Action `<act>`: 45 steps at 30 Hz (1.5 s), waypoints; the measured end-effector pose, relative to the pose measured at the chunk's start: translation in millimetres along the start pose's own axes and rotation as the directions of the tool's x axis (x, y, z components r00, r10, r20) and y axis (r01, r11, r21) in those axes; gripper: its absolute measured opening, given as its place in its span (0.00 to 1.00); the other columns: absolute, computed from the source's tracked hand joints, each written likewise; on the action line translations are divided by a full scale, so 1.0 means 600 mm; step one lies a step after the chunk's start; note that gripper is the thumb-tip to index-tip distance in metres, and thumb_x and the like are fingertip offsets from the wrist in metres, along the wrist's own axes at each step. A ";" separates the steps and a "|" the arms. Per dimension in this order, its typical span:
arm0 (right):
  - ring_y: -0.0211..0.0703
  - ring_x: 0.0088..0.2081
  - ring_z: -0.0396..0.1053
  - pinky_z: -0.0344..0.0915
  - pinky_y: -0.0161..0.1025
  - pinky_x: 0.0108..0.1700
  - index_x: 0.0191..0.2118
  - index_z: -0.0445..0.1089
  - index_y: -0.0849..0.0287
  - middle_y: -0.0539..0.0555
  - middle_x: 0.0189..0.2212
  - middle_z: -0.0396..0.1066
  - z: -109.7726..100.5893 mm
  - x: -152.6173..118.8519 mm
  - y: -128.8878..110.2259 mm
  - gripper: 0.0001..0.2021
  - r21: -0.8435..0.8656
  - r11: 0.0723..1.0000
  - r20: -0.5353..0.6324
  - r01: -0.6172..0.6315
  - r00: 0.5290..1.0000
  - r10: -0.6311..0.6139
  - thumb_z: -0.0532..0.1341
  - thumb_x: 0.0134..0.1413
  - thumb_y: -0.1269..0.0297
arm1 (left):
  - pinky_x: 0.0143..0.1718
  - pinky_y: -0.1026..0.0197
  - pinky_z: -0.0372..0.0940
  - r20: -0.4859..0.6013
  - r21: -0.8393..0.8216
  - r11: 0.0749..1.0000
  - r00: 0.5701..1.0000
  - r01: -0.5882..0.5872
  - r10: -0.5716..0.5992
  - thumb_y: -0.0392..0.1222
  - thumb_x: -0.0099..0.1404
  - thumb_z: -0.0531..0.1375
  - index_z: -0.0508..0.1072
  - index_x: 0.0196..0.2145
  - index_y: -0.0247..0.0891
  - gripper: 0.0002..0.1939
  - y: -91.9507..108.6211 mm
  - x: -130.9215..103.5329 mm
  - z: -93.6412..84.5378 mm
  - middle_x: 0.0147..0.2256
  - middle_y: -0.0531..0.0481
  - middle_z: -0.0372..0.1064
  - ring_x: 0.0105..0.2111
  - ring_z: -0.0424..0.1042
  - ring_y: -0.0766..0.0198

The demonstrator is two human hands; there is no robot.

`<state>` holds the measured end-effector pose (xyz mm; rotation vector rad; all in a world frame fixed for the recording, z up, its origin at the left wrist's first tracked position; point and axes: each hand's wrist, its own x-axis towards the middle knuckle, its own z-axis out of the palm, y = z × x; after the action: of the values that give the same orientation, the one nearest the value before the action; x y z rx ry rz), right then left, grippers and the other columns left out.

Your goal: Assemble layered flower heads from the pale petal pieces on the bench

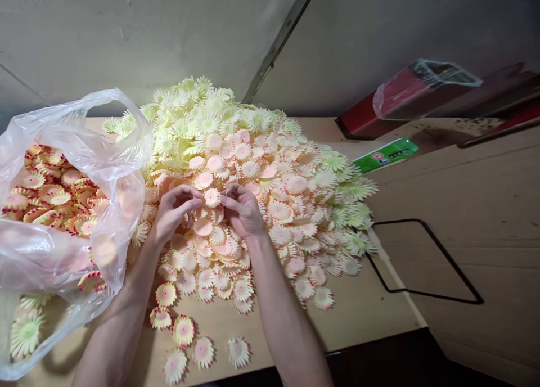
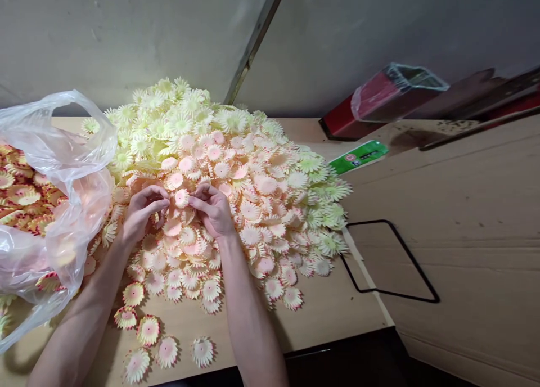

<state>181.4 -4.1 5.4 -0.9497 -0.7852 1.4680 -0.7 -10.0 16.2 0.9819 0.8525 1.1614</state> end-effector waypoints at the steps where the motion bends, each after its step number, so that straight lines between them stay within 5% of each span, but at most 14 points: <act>1: 0.35 0.28 0.69 0.70 0.34 0.35 0.29 0.70 0.54 0.45 0.26 0.74 0.001 0.000 0.002 0.19 -0.015 1.000 0.012 -0.001 1.000 0.001 0.79 0.31 0.63 | 0.18 0.68 0.58 0.004 0.048 0.999 1.000 0.004 -0.005 0.48 0.54 0.73 0.75 0.32 0.36 0.15 0.000 -0.001 0.003 0.26 0.54 0.68 0.21 0.63 0.72; 9: 0.34 0.27 0.71 0.70 0.33 0.33 0.29 0.73 0.55 0.44 0.25 0.75 0.004 -0.003 0.006 0.18 -0.057 0.998 0.104 -0.023 0.994 0.029 0.81 0.31 0.63 | 0.17 0.69 0.57 -0.020 0.187 0.982 1.000 0.000 0.004 0.51 0.52 0.75 0.80 0.30 0.35 0.17 0.002 -0.004 0.009 0.23 0.54 0.68 0.18 0.61 0.73; 45: 0.33 0.26 0.72 0.70 0.31 0.32 0.28 0.73 0.56 0.45 0.24 0.76 -0.001 0.001 0.005 0.19 -0.054 0.998 0.127 -0.045 0.991 0.051 0.81 0.29 0.63 | 0.18 0.68 0.55 -0.004 0.225 0.974 1.000 0.018 -0.017 0.49 0.49 0.76 0.81 0.28 0.34 0.16 0.005 -0.004 0.007 0.21 0.53 0.69 0.18 0.61 0.73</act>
<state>180.6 -3.7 2.6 -0.9253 -0.9029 1.5690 1.7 -13.0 20.7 1.1554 1.0084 1.0666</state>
